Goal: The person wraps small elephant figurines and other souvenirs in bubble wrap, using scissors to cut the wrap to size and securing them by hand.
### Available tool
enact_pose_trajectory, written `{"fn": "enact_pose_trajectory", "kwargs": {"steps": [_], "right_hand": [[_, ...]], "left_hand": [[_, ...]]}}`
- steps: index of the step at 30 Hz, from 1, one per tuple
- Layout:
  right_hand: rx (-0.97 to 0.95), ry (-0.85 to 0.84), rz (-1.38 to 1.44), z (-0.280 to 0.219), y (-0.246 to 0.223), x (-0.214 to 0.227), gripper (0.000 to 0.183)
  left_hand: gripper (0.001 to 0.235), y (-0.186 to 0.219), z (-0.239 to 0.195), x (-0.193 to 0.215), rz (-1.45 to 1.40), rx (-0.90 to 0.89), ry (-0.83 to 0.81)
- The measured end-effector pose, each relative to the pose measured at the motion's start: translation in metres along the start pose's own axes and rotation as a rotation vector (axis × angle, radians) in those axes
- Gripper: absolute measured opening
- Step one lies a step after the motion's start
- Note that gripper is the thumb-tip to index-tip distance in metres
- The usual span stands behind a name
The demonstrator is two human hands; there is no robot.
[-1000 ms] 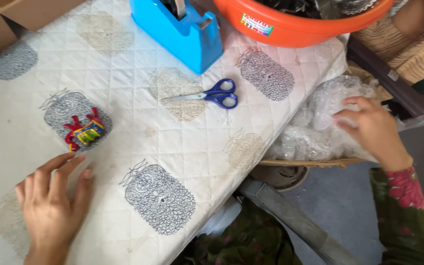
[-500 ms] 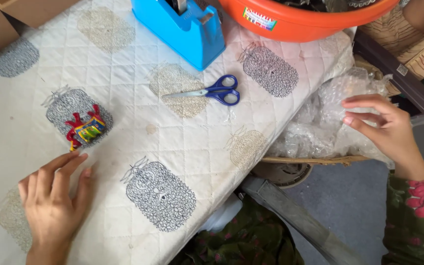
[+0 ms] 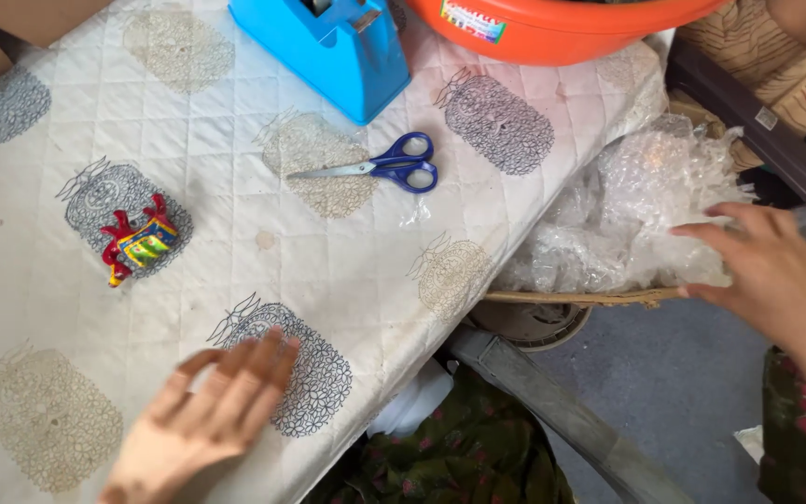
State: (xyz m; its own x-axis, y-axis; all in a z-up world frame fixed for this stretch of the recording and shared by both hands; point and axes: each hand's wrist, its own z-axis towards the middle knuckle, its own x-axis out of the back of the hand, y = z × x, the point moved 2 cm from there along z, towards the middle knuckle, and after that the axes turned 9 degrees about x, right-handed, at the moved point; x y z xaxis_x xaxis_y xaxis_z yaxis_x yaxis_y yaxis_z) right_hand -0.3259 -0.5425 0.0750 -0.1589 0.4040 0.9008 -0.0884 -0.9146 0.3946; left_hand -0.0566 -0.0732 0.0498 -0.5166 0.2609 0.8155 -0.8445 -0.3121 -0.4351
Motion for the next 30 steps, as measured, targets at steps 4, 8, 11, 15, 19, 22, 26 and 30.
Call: {"fn": "enact_pose_trajectory", "kwargs": {"steps": [4,8,11,15,19,22,26,30], "right_hand": [[-0.065,-0.049,0.111,-0.003,0.004,-0.025,0.027],[-0.139,0.086,0.412,0.012,-0.002,-0.033,0.014],[-0.154,0.179,0.553,0.028,-0.016,-0.048,0.013],[-0.127,0.243,0.599,0.043,-0.052,-0.089,0.013],[0.003,0.289,0.552,0.048,-0.074,-0.076,0.007],[-0.051,0.233,0.591,0.042,-0.068,-0.045,0.011],[-0.176,0.242,0.685,0.014,-0.038,-0.024,0.029],[-0.207,0.121,0.443,-0.006,-0.006,-0.015,0.082]], "left_hand": [[0.043,0.021,0.03,0.013,-0.01,-0.116,0.054],[0.046,0.031,0.049,0.019,-0.068,-0.128,0.022],[0.044,0.035,0.062,0.02,-0.215,-0.039,-0.011],[0.03,0.056,0.093,0.008,-0.6,0.168,-0.025],[0.023,0.113,0.163,-0.006,-0.914,0.289,0.025],[0.023,0.179,0.218,-0.035,-0.804,0.275,-0.042],[0.067,0.238,0.285,-0.067,-0.692,0.424,-0.148],[0.06,0.294,0.303,-0.124,-0.824,0.456,-0.355]]}}
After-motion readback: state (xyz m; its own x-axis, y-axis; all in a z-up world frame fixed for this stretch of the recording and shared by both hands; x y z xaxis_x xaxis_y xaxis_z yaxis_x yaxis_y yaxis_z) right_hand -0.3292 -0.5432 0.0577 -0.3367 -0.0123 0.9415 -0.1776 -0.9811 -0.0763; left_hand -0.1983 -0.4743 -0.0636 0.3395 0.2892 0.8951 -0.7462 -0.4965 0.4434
